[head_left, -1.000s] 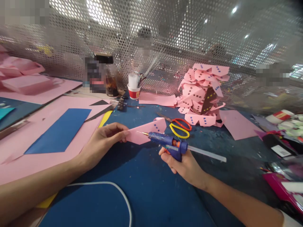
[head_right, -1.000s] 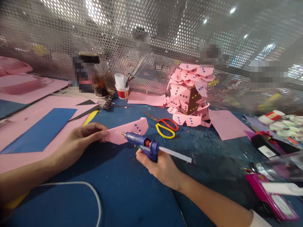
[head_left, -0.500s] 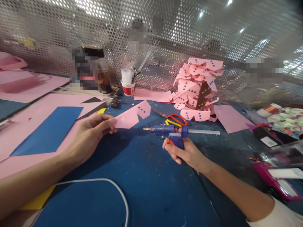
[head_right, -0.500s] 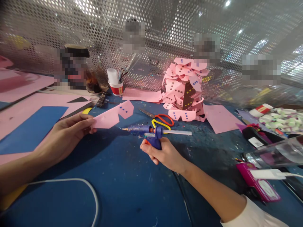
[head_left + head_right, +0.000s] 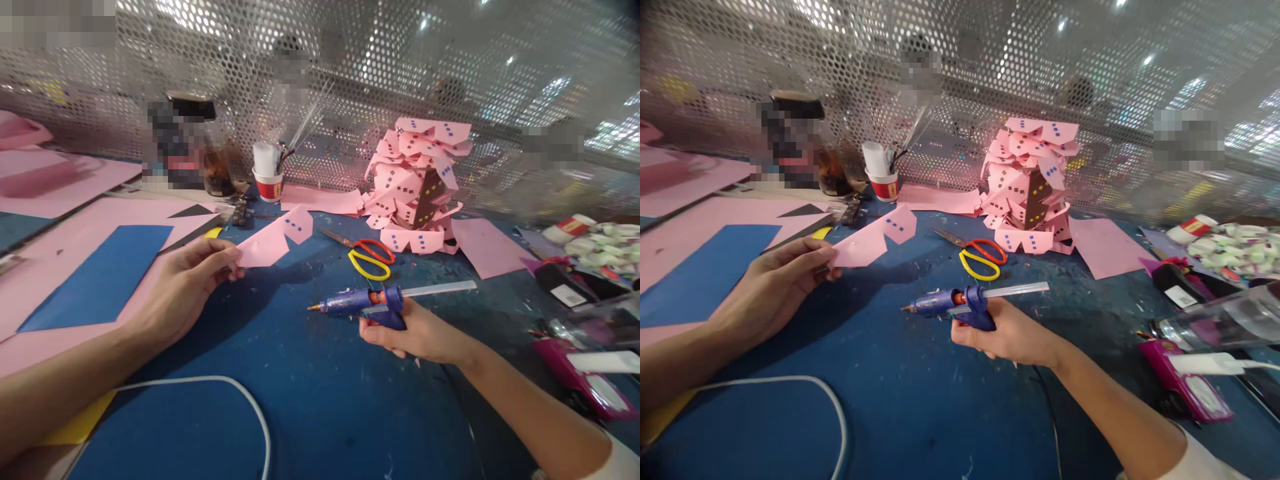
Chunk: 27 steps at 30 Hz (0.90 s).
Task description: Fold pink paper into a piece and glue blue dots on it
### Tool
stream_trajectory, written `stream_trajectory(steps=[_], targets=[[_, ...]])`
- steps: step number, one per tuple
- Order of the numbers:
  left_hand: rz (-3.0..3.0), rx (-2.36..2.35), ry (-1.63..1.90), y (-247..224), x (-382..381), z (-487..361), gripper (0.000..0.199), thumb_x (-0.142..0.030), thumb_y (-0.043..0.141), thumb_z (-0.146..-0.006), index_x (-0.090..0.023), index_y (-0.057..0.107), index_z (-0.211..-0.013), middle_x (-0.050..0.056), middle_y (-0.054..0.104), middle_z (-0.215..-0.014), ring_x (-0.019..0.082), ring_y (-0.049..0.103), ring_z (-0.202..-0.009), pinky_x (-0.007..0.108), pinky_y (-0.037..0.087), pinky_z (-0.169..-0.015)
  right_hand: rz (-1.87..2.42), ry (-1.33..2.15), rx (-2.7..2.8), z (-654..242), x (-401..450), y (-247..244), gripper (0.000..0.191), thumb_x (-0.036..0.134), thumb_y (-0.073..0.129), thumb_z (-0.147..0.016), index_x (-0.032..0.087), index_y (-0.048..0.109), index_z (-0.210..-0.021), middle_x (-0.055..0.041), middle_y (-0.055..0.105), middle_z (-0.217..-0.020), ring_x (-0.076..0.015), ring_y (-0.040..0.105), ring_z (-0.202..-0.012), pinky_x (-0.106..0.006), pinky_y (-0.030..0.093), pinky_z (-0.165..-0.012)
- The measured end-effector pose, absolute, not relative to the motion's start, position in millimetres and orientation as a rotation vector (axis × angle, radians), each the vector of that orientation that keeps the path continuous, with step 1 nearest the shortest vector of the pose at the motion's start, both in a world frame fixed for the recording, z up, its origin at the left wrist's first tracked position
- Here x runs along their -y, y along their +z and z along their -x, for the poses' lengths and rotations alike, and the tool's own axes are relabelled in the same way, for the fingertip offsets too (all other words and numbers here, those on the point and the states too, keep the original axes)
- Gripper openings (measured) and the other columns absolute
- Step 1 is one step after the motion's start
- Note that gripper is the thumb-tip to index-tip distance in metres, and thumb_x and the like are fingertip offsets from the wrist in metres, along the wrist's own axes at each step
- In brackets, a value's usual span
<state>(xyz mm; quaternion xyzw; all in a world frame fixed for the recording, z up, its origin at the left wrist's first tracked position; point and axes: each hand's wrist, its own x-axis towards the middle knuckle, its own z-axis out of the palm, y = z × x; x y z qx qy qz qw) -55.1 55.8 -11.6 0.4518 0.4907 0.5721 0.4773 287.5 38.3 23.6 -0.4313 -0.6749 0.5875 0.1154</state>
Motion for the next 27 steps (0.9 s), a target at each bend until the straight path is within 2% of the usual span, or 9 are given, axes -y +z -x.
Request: stream_trajectory(steps=[8,27], targets=[[-1.144,-1.201,1.402,-12.4,-55.2,54.6,0.012,-0.026,0.070,-0.086,-0.015,0.068,-0.085,0.001,0.060,-0.086,0.012,0.055,-0.076,0.026,0.044,-0.072,1.347,1.779,2.060,-292.3,-45.6,26.9,0.024,0.041,0.068,-0.087,0.018,0.061,-0.088,0.0054,0.049,-0.065,-0.0050,0.045,-0.052,-0.014,0.042,-0.046],[-1.157,-1.205,1.378,-9.1,-54.4,53.3,0.011,-0.025,0.069,-0.086,-0.015,0.067,-0.084,0.001,0.059,-0.086,0.012,0.055,-0.077,0.026,0.043,-0.071,1.416,1.705,2.127,-291.6,-45.9,26.2,0.024,0.040,0.063,-0.090,0.017,0.059,-0.088,0.0048,0.051,-0.066,-0.0046,0.047,-0.051,-0.014,0.042,-0.047]])
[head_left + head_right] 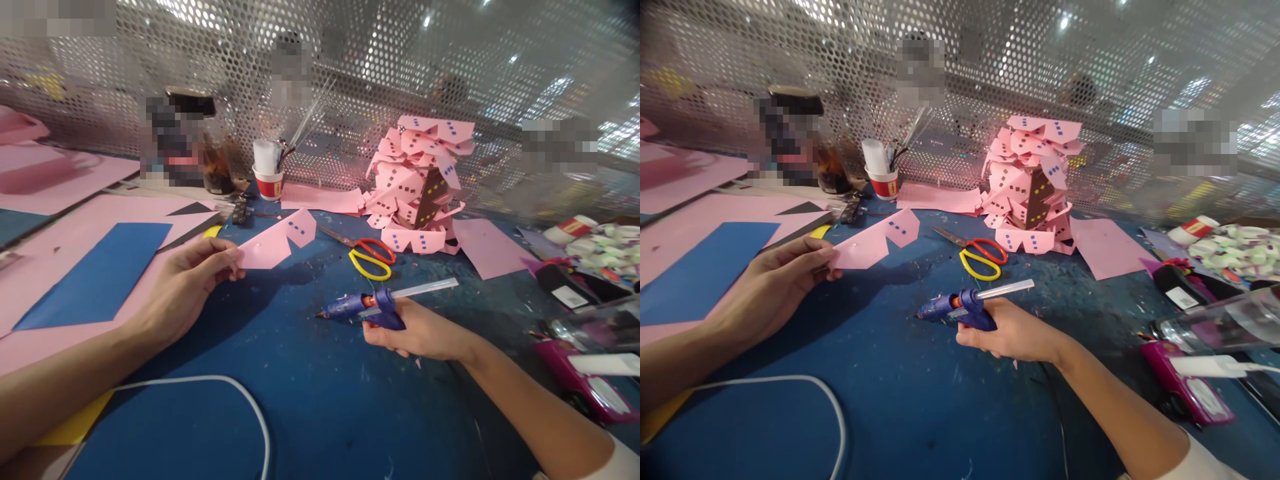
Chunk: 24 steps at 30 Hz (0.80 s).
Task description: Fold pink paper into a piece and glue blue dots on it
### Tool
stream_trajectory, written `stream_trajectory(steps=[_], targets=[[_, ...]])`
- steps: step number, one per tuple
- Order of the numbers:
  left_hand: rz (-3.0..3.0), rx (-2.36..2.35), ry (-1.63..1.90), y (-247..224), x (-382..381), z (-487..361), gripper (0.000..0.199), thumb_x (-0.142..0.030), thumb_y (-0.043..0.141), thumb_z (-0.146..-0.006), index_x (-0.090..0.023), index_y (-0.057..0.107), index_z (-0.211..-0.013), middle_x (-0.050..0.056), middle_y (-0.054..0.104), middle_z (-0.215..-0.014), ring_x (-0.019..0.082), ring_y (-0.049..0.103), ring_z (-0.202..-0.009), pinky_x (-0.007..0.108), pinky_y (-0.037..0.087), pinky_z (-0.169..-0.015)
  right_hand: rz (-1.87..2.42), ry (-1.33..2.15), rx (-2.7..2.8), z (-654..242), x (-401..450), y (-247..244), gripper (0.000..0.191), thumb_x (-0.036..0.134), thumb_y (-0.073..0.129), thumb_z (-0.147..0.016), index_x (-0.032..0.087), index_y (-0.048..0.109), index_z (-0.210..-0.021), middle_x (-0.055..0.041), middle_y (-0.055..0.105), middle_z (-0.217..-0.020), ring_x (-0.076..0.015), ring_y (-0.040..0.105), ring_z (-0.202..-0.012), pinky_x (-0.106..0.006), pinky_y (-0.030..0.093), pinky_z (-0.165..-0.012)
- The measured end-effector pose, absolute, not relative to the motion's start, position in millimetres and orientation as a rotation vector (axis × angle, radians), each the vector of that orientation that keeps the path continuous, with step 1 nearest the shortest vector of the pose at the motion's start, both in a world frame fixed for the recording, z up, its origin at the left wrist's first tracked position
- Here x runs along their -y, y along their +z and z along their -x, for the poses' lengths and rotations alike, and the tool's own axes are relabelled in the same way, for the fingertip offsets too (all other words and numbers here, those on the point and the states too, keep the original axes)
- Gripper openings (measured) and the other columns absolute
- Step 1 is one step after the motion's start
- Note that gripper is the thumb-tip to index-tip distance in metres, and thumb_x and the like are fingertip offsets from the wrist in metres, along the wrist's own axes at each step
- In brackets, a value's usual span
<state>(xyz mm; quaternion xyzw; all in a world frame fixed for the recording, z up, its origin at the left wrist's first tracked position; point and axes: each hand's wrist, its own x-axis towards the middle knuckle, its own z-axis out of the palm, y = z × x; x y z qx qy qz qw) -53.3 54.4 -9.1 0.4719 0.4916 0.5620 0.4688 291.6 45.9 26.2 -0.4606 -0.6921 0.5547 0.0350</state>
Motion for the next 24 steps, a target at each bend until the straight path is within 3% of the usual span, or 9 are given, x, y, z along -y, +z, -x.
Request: stream_trajectory(steps=[24], targets=[[-1.185,-1.188,1.359,-6.4,-52.2,52.4,0.010,-0.025,0.067,-0.087,-0.017,0.068,-0.081,0.000,0.059,-0.082,0.013,0.052,-0.076,0.026,0.042,-0.072,1.336,1.699,2.013,-289.8,-43.3,17.9,0.027,0.045,0.064,-0.089,0.018,0.059,-0.088,0.0035,0.049,-0.070,-0.0070,0.046,-0.056,-0.018,0.043,-0.049]])
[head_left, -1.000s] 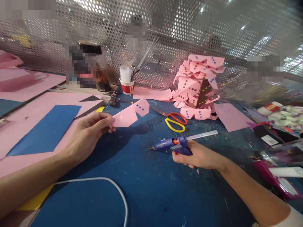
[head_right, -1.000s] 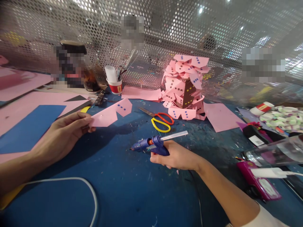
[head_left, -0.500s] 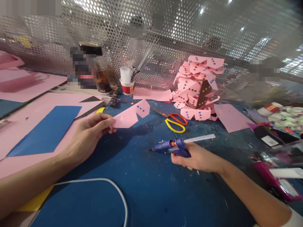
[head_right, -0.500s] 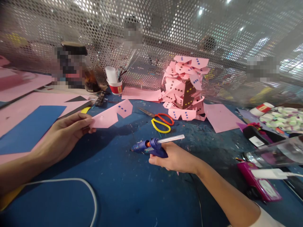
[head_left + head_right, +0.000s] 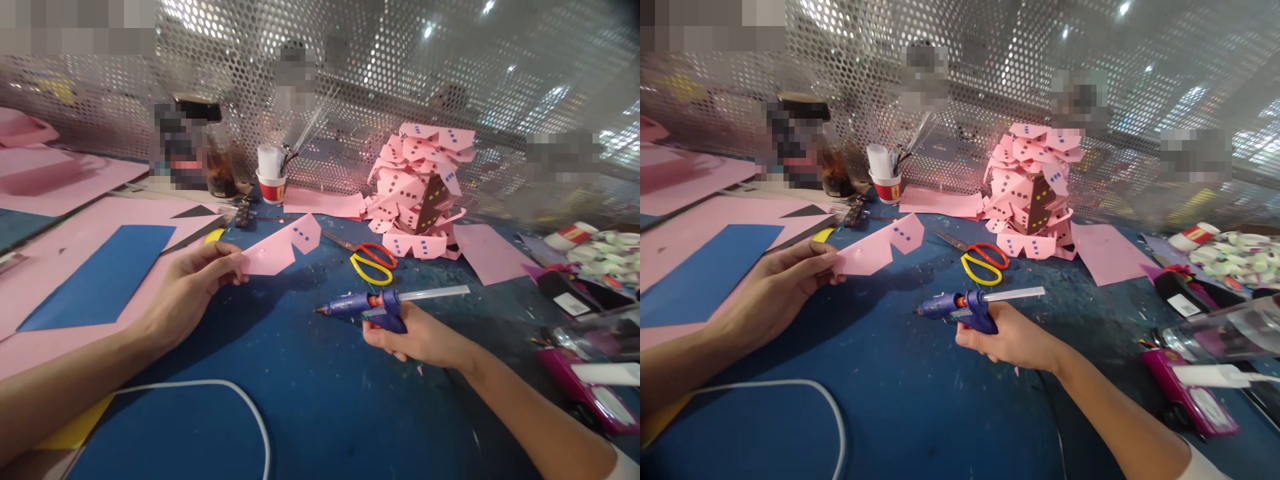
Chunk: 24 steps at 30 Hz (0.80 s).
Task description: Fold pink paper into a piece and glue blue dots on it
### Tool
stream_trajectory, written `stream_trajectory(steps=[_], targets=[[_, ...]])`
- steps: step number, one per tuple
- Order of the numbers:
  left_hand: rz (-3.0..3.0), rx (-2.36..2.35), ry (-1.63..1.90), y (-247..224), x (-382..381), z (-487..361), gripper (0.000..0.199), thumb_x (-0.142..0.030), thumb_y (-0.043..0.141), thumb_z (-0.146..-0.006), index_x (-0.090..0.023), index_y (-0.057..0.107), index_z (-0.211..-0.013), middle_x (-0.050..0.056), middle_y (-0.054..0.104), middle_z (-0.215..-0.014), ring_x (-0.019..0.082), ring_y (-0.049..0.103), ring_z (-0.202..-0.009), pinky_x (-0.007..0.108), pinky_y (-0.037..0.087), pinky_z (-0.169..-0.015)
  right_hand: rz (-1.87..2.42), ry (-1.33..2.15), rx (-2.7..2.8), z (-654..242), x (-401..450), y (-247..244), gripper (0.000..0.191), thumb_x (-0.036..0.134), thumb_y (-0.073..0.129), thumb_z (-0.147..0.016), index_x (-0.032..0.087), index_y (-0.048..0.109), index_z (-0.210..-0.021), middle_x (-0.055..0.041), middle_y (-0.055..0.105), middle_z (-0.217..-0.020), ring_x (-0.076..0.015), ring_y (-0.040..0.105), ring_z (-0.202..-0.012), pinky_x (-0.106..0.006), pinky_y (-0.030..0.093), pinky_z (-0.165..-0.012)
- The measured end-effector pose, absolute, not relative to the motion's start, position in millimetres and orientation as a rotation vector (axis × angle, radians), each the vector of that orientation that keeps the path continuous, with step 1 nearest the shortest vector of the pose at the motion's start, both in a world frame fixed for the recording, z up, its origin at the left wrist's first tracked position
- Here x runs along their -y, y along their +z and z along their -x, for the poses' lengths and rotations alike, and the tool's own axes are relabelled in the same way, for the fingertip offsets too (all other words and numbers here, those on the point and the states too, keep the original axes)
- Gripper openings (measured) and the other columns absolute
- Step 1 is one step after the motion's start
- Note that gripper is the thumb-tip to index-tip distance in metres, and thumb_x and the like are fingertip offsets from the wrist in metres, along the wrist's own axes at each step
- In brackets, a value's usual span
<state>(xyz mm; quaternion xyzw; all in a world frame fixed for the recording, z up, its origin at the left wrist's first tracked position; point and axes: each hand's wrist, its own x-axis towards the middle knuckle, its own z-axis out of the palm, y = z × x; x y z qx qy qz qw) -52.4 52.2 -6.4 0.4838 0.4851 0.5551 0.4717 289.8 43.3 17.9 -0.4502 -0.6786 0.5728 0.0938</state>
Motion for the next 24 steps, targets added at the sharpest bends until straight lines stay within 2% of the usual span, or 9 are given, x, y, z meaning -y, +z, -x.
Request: stream_trajectory(steps=[8,12,15,18,24], targets=[[-1.273,-1.238,1.246,-5.9,-42.9,47.7,0.012,-0.031,0.067,-0.088,-0.020,0.066,-0.085,-0.001,0.062,-0.080,0.014,0.054,-0.077,0.025,0.042,-0.074,1.411,1.594,1.990,-285.8,-33.6,21.3,0.034,0.053,0.059,-0.091,0.019,0.060,-0.092,0.0034,0.049,-0.068,-0.0076,0.046,-0.054,-0.019,0.040,-0.049],[-1.383,-1.291,1.148,-4.5,-36.2,43.7,0.016,-0.038,0.067,-0.088,-0.022,0.067,-0.086,-0.001,0.063,-0.078,0.016,0.056,-0.078,0.024,0.042,-0.075,1.389,1.394,2.060,-279.5,-26.1,22.8,0.036,0.054,0.057,-0.092,0.019,0.064,-0.090,0.0019,0.051,-0.066,-0.0095,0.048,-0.056,-0.021,0.043,-0.050],[-1.422,-1.321,1.079,-1.1,-31.5,39.4,0.021,-0.044,0.068,-0.086,-0.023,0.067,-0.086,0.000,0.065,-0.078,0.018,0.057,-0.077,0.025,0.043,-0.071,1.403,1.188,2.080,-275.4,-21.2,23.2,0.030,0.051,0.060,-0.090,0.021,0.066,-0.093,-0.0007,0.060,-0.073,-0.0128,0.055,-0.062,-0.024,0.048,-0.056],[-1.435,-1.317,1.041,2.4,-28.1,35.6,0.023,-0.047,0.067,-0.085,-0.023,0.068,-0.087,0.001,0.066,-0.078,0.018,0.057,-0.075,0.025,0.043,-0.068,1.357,1.085,2.159,-270.5,-18.7,23.3,0.023,0.046,0.062,-0.089,0.024,0.065,-0.093,-0.0016,0.064,-0.076,-0.0151,0.059,-0.063,-0.025,0.049,-0.055],[-1.444,-1.283,1.028,2.8,-27.2,34.0,0.021,-0.044,0.068,-0.084,-0.024,0.069,-0.088,0.001,0.067,-0.080,0.018,0.059,-0.075,0.025,0.044,-0.067,1.166,0.954,2.163,-257.5,-17.6,10.2,0.014,0.036,0.064,-0.088,0.022,0.060,-0.093,0.0000,0.067,-0.077,-0.0135,0.061,-0.063,-0.025,0.048,-0.061]])
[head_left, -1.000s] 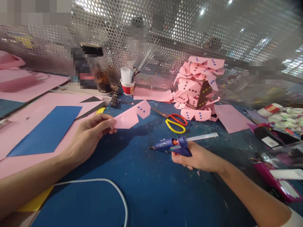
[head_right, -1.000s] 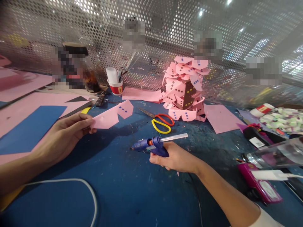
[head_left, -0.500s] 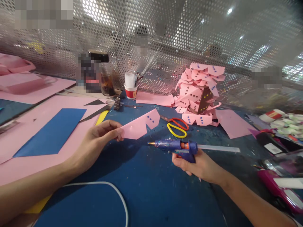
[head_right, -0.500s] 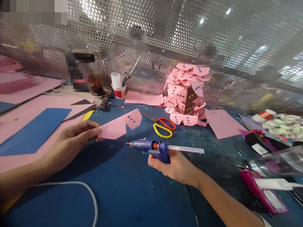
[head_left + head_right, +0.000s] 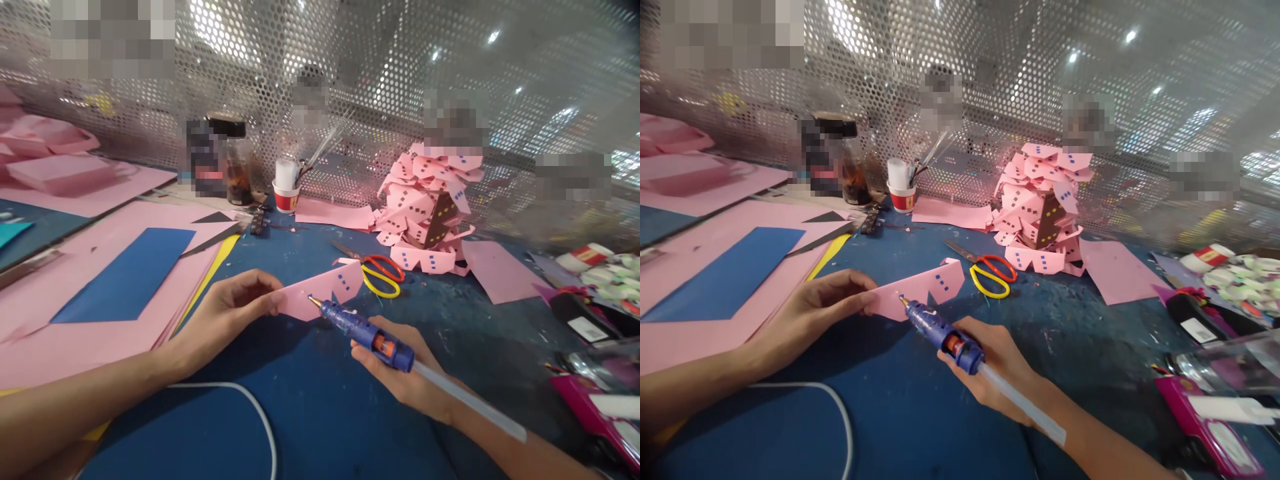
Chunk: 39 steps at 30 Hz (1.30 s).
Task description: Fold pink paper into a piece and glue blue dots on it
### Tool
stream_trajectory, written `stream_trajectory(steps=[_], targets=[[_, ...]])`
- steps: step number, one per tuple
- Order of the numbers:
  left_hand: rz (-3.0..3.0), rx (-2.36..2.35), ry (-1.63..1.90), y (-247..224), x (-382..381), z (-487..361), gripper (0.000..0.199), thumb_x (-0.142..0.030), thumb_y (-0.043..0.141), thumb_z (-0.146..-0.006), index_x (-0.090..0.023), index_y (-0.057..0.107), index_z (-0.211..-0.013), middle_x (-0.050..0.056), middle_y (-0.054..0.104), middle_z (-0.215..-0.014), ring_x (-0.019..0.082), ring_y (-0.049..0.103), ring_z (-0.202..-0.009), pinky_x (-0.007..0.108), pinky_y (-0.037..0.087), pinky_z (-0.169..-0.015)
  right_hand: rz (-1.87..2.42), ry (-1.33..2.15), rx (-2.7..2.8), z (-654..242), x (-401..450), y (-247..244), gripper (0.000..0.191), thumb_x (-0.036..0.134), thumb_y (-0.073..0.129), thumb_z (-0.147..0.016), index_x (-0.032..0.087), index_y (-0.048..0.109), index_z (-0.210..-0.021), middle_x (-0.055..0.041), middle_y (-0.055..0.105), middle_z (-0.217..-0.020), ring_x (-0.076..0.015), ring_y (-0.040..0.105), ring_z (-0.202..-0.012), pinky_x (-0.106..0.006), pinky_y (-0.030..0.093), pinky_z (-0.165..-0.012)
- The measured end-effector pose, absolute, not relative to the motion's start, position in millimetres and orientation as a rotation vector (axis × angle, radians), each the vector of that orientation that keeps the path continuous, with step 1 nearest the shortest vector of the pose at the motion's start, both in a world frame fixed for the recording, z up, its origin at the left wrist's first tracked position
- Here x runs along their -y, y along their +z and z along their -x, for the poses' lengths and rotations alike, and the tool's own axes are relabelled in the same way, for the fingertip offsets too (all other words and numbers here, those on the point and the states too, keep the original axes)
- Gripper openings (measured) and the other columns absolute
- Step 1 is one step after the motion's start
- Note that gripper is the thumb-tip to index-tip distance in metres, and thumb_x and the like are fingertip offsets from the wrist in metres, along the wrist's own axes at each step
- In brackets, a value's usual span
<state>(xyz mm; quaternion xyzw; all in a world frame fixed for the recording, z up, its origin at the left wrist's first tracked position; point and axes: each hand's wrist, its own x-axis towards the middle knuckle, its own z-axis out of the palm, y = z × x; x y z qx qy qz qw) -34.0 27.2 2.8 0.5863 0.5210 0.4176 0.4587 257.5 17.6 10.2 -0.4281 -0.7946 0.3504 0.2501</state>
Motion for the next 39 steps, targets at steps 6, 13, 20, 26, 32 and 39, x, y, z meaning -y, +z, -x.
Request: stream_trajectory(steps=[6,13,20,26,32,39], targets=[[-1.443,-1.286,1.028,1.6,-28.7,34.2,0.020,-0.043,0.069,-0.083,-0.024,0.071,-0.087,0.002,0.068,-0.081,0.019,0.060,-0.076,0.026,0.045,-0.067,0.962,0.828,2.289,-256.3,-21.9,-1.8,0.016,0.014,0.063,-0.081,0.021,0.058,-0.095,0.0017,0.064,-0.080,-0.0113,0.058,-0.066,-0.023,0.042,-0.062],[-1.453,-1.268,1.024,0.2,-29.2,33.9,0.018,-0.041,0.069,-0.084,-0.024,0.071,-0.089,0.002,0.069,-0.083,0.018,0.061,-0.076,0.024,0.046,-0.068,0.977,0.846,2.343,-258.0,-25.2,-2.0,0.022,0.010,0.059,-0.081,0.022,0.057,-0.100,0.0019,0.063,-0.081,-0.0112,0.056,-0.066,-0.023,0.041,-0.062],[-1.462,-1.241,1.009,-3.6,-28.8,36.1,0.019,-0.041,0.068,-0.085,-0.024,0.070,-0.090,0.003,0.069,-0.086,0.019,0.063,-0.079,0.026,0.048,-0.070,0.992,0.847,2.364,-258.7,-26.1,-4.3,0.020,0.015,0.059,-0.084,0.023,0.055,-0.102,0.0018,0.062,-0.081,-0.0118,0.056,-0.066,-0.024,0.043,-0.064],[-1.476,-1.209,1.010,-2.9,-29.3,35.3,0.016,-0.040,0.067,-0.087,-0.024,0.070,-0.088,0.001,0.069,-0.085,0.018,0.063,-0.080,0.023,0.048,-0.070,0.992,0.883,2.362,-259.0,-26.8,-4.5,0.019,0.016,0.059,-0.085,0.023,0.057,-0.103,0.0007,0.065,-0.086,-0.0127,0.059,-0.071,-0.023,0.044,-0.065],[-1.481,-1.201,0.998,-1.7,-27.3,35.2,0.015,-0.040,0.066,-0.088,-0.024,0.069,-0.089,0.002,0.069,-0.086,0.018,0.062,-0.081,0.024,0.047,-0.070,0.979,0.889,2.352,-258.9,-27.7,-3.6,0.021,0.013,0.060,-0.083,0.023,0.058,-0.101,0.0014,0.064,-0.085,-0.0120,0.058,-0.069,-0.023,0.042,-0.064],[-1.473,-1.220,0.997,-4.5,-30.3,35.9,0.016,-0.040,0.066,-0.088,-0.024,0.068,-0.090,0.000,0.067,-0.084,0.016,0.061,-0.079,0.023,0.046,-0.070,0.990,0.849,2.330,-259.9,-26.3,-5.8,0.026,0.008,0.060,-0.080,0.023,0.056,-0.102,0.0030,0.062,-0.083,-0.0105,0.055,-0.068,-0.022,0.041,-0.064]])
